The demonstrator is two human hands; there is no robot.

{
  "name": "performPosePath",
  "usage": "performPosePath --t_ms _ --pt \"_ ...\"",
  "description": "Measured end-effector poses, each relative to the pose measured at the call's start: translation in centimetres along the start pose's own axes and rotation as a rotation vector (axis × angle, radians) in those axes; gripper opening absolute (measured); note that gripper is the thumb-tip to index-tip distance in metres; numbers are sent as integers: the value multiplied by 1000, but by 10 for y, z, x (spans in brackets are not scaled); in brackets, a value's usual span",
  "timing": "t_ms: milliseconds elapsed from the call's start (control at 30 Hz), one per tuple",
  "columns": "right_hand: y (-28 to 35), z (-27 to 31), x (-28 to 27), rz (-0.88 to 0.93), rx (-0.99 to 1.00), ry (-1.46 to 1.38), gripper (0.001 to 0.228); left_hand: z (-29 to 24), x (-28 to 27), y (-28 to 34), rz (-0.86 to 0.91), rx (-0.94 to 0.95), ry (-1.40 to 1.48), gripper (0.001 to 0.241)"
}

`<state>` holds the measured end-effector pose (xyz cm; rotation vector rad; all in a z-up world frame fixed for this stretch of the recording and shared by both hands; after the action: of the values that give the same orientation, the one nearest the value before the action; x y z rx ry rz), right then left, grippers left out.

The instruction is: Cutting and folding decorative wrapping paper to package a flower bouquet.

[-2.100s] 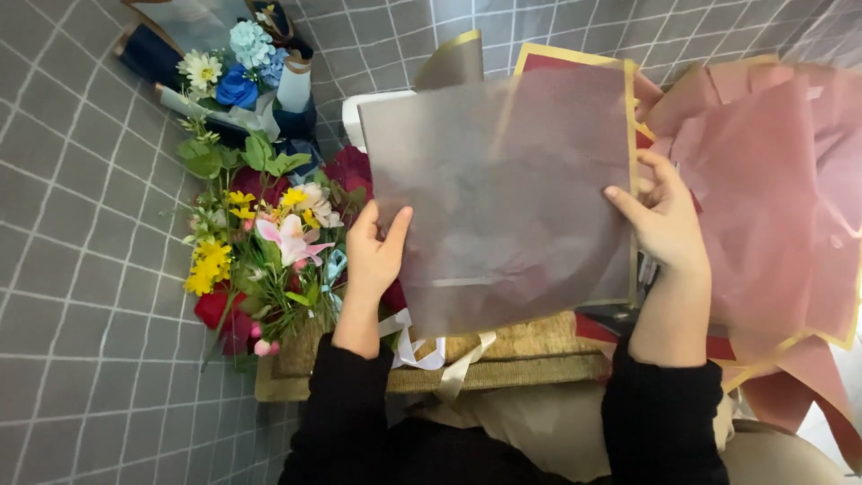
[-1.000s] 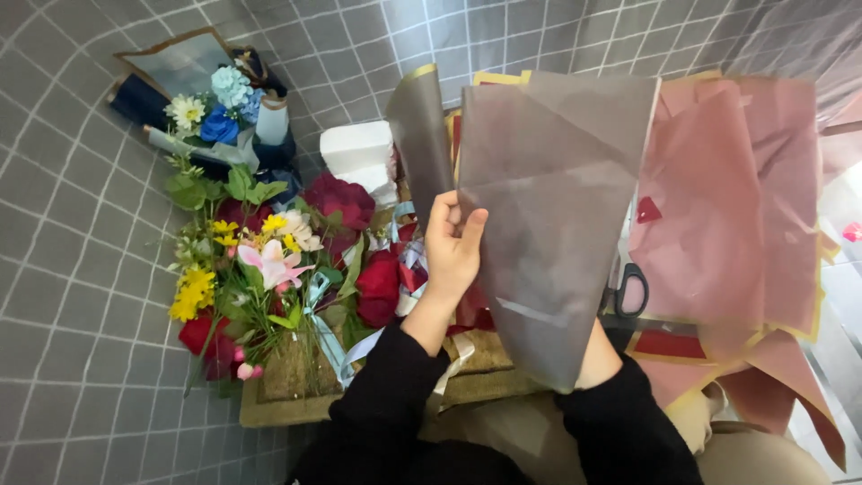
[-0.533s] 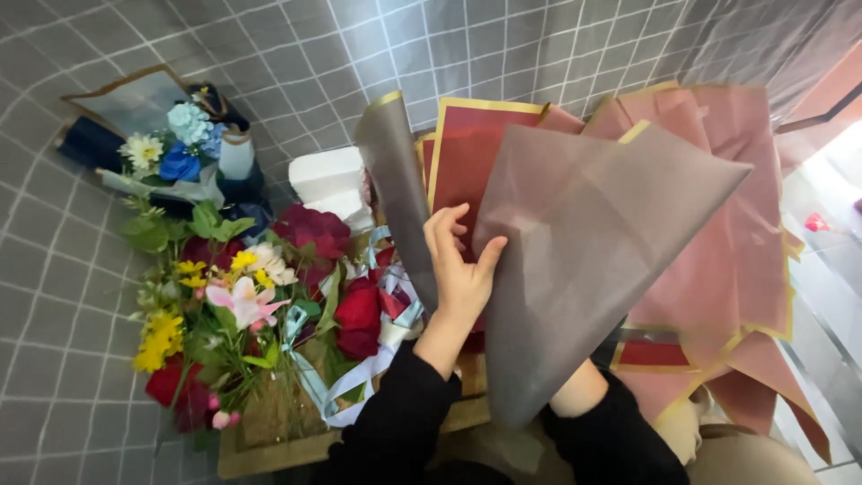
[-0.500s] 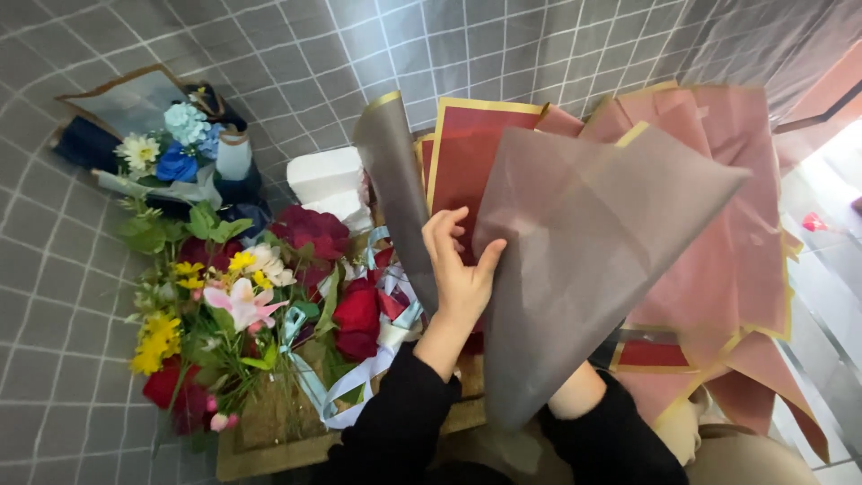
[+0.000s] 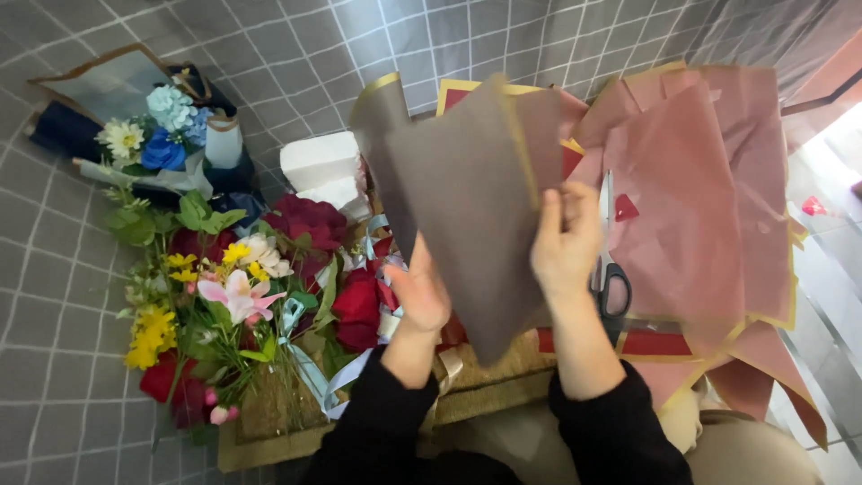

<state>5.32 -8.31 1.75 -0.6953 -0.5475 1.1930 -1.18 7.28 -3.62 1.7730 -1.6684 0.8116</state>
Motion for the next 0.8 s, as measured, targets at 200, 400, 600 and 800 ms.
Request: performPosePath --t_ms 200,400,600,800 --pt "-8 -3 -19 63 -48 167 11 -43 41 18 -60 102 -576 54" --pt "-12 16 -22 232 31 -200 43 -60 47 21 -351 262 -659 31" --pt "-16 9 -31 286 173 -261 41 -65 33 8 -372 251 -551 55" --pt "-22 18 -36 343 176 -241 44 -79 19 -12 -174 224 -538 41"
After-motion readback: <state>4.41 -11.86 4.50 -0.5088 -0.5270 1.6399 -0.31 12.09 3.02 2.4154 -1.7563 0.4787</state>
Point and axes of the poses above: each hand's wrist, its own y-axis away from the middle knuckle, its own x-axis out of the palm, z = x × y, the point moved 1 cm from there along -y, towards the middle knuckle, and after that the axes turned 14 degrees about -x, right-handed, at the moved point
